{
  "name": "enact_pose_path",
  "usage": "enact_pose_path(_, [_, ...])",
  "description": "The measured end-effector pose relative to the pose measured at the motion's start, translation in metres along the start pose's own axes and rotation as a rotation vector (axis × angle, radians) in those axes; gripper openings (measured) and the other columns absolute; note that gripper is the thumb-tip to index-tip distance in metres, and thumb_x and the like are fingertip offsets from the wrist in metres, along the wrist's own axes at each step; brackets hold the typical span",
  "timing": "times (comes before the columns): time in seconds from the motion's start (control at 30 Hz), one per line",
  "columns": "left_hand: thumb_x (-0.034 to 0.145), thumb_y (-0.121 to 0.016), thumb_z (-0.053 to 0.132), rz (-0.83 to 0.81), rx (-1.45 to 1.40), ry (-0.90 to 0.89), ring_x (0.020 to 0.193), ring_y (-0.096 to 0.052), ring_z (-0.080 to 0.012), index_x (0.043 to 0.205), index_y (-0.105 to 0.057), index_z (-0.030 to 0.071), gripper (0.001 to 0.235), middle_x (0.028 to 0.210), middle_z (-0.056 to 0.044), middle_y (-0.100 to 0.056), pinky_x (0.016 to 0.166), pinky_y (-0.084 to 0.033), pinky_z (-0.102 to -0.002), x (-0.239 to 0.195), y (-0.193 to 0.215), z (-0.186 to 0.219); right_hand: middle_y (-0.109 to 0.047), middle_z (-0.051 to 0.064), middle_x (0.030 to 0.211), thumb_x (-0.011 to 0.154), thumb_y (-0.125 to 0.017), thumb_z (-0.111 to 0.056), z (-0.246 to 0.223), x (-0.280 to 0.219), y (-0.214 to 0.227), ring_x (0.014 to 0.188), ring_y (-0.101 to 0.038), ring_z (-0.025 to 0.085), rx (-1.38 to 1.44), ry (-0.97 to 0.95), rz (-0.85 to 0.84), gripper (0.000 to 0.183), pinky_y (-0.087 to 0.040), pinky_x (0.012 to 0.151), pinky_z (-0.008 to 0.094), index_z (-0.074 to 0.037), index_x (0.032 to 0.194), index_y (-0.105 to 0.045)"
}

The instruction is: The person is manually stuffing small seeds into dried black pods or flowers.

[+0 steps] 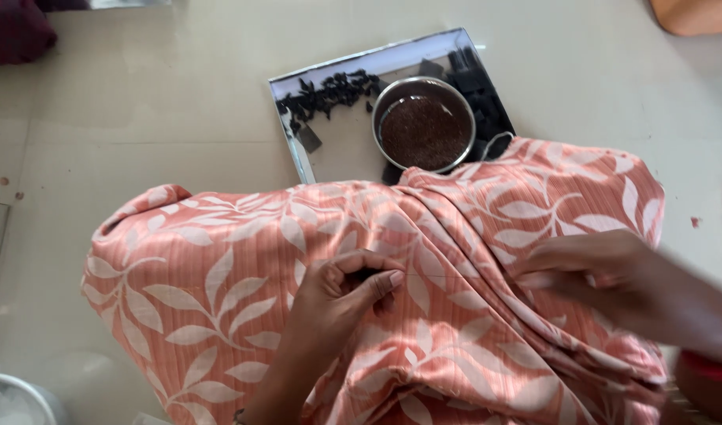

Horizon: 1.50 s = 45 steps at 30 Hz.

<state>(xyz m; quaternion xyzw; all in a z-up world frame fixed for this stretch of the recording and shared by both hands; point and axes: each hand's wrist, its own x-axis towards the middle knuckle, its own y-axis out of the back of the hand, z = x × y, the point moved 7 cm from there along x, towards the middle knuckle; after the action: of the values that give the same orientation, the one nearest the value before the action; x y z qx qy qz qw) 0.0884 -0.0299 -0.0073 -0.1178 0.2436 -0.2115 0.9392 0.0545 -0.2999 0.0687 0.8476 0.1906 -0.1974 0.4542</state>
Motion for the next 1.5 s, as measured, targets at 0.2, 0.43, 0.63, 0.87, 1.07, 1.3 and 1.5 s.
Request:
enact_pose_path(0.2, [0.096, -0.073, 0.015, -0.084, -0.022, -0.063, 0.063, -0.056, -0.0034, 0.096, -0.075, -0.001, 0.016, 0.072, 0.002, -0.065, 0.058, -0.048, -0.021, 0.032, 0.008, -0.021, -0.073, 0.017, 0.105, 0.103, -0.066, -0.003, 0.073, 0.030, 0.095, 0.087, -0.073, 0.025, -0.194, -0.112, 0.659, 0.015, -0.059, 0.081, 0.035, 0.001, 0.115, -0.074])
enact_pose_path(0.43, [0.096, -0.072, 0.014, -0.021, -0.233, 0.042, 0.053, -0.056, -0.0069, 0.094, -0.070, 0.000, 0.013, 0.068, 0.000, -0.063, 0.048, -0.045, -0.023, 0.061, 0.030, -0.045, -0.072, 0.012, 0.093, 0.092, -0.070, -0.003, -0.074, 0.208, 0.017, 0.083, -0.071, 0.025, -0.053, 0.441, 0.420, 0.016, -0.057, 0.071, 0.035, -0.003, 0.108, -0.072])
enact_pose_path(0.63, [0.096, -0.072, 0.011, -0.101, -0.444, 0.128, 0.056, -0.060, -0.0080, 0.099, -0.070, 0.000, 0.012, 0.072, -0.002, -0.067, 0.051, -0.047, -0.023, 0.064, 0.035, -0.057, -0.070, 0.014, 0.106, 0.089, -0.058, 0.000, -0.075, 0.385, -0.047, 0.101, -0.067, 0.033, -0.367, 0.656, 0.204, 0.024, -0.053, 0.087, 0.044, -0.006, 0.104, -0.075])
enact_pose_path(0.87, [0.098, -0.070, 0.013, -0.149, -0.407, 0.147, 0.059, -0.062, -0.0072, 0.102, -0.070, 0.000, 0.014, 0.073, -0.002, -0.067, 0.052, -0.048, -0.022, 0.070, 0.038, -0.063, -0.067, 0.008, 0.104, 0.084, -0.060, -0.002, -0.062, 0.440, -0.079, 0.105, -0.066, 0.028, -0.747, 0.745, 0.253, 0.029, -0.051, 0.089, 0.042, -0.013, 0.104, -0.078])
enact_pose_path(1.07, [0.098, -0.069, 0.008, -0.091, -0.559, 0.111, 0.065, -0.064, -0.0088, 0.102, -0.071, -0.002, 0.011, 0.080, -0.005, -0.070, 0.060, -0.052, -0.022, 0.067, 0.038, -0.057, -0.068, 0.009, 0.097, 0.082, -0.069, -0.006, -0.092, 0.381, -0.040, 0.092, -0.070, 0.025, -0.392, 0.697, 0.343, 0.015, -0.055, 0.078, 0.038, -0.008, 0.096, -0.075])
enact_pose_path(1.3, [0.096, -0.070, 0.008, 0.056, -0.741, -0.013, 0.066, -0.063, -0.0093, 0.098, -0.070, -0.003, 0.011, 0.084, -0.005, -0.069, 0.061, -0.052, -0.022, 0.063, 0.041, -0.036, -0.078, 0.006, 0.087, 0.089, -0.074, -0.010, -0.112, 0.175, -0.008, 0.080, -0.075, 0.011, 0.512, 0.213, 0.057, 0.014, -0.064, 0.074, 0.028, -0.001, 0.097, -0.079])
enact_pose_path(1.5, [0.097, -0.072, 0.010, 0.002, -0.633, 0.009, 0.070, -0.063, -0.0096, 0.103, -0.075, -0.003, 0.014, 0.083, -0.008, -0.071, 0.061, -0.049, -0.021, 0.051, 0.021, -0.032, -0.077, 0.010, 0.099, 0.087, -0.070, 0.001, -0.061, 0.098, -0.083, 0.090, -0.073, 0.017, 1.375, 0.056, 0.108, 0.017, -0.059, 0.084, 0.031, 0.006, 0.103, -0.073])
